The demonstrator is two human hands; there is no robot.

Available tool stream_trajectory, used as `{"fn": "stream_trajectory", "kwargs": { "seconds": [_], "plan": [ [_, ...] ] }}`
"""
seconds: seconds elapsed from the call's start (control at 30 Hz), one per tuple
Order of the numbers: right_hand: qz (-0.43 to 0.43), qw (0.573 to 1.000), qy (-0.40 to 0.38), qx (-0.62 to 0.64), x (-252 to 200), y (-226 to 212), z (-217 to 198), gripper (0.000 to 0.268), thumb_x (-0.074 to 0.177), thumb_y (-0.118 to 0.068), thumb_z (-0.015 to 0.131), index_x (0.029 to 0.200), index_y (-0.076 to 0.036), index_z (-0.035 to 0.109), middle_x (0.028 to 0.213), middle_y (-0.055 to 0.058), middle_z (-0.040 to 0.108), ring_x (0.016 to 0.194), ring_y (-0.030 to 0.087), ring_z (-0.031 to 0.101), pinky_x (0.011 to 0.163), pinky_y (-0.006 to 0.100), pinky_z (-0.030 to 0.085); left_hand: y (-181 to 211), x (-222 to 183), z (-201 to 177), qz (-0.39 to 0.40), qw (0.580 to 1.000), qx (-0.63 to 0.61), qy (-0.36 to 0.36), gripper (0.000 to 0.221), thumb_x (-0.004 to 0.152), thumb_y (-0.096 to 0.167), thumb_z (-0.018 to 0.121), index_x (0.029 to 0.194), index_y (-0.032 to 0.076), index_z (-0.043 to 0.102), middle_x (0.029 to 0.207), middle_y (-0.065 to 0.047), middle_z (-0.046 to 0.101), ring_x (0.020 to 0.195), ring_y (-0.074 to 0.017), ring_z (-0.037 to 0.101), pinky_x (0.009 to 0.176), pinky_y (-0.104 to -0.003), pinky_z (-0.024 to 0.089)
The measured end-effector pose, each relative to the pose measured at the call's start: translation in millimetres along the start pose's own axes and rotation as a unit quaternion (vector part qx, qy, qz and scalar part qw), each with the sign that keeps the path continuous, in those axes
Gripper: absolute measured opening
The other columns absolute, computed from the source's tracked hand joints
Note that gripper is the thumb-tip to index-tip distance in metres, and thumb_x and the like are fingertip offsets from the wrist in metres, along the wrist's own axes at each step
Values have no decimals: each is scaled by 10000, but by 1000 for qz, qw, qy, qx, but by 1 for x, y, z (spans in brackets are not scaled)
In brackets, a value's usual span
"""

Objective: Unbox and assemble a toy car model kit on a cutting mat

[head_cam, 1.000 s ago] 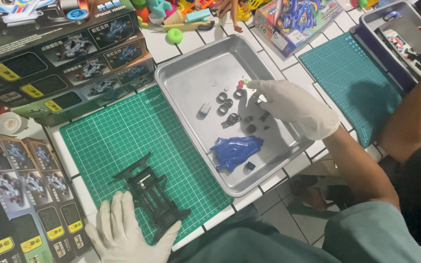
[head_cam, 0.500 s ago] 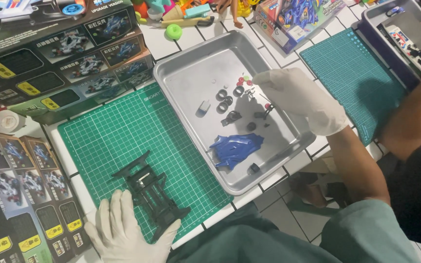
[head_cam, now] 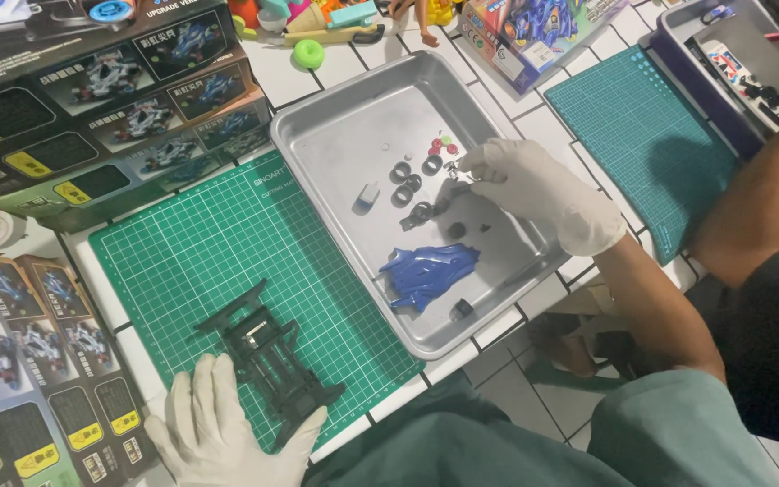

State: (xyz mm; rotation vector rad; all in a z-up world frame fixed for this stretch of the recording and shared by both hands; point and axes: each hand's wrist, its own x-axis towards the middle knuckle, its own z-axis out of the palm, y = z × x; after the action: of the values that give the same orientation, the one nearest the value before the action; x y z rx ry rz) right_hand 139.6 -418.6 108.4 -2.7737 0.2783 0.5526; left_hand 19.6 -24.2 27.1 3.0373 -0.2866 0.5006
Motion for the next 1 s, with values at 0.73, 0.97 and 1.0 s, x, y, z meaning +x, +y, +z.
{"fn": "stream_trajectory", "kwargs": {
  "seconds": [0.73, 0.97, 1.0],
  "plan": [
    [-246, 966, 45, -69, 32, 5, 20, 215, 897, -100, 653, 1068, -141, 778, 1214, 17, 701, 1022, 281, 692, 916, 431, 562, -2, -4, 6, -21, 1000, 5, -15, 1276, 530, 978, 580, 1417, 61, 618, 1453, -100, 639, 1404, -332, 559, 1246, -583, 364],
    [-132, 988, 31, -73, 7, 7, 9, 322, 986, -154, 548, 1275, -106, 681, 1415, 68, 625, 1177, 285, 657, 1036, 436, 500, -1, -4, 6, -9, 1000, -1, 0, 1243, 591, 968, 525, 1412, 42, 634, 1443, -118, 650, 1391, -344, 561, 1234, -593, 381],
    [-156, 985, 56, -45, 0, -2, 4, 330, 1005, -128, 534, 1306, -91, 663, 1380, 112, 659, 1194, 286, 663, 1041, 444, 503, 0, -4, 5, -9, 1000, -4, 11, 1229, 607, 969, 513, 1394, 35, 652, 1423, -123, 665, 1372, -353, 581, 1231, -599, 390]
  ]
}}
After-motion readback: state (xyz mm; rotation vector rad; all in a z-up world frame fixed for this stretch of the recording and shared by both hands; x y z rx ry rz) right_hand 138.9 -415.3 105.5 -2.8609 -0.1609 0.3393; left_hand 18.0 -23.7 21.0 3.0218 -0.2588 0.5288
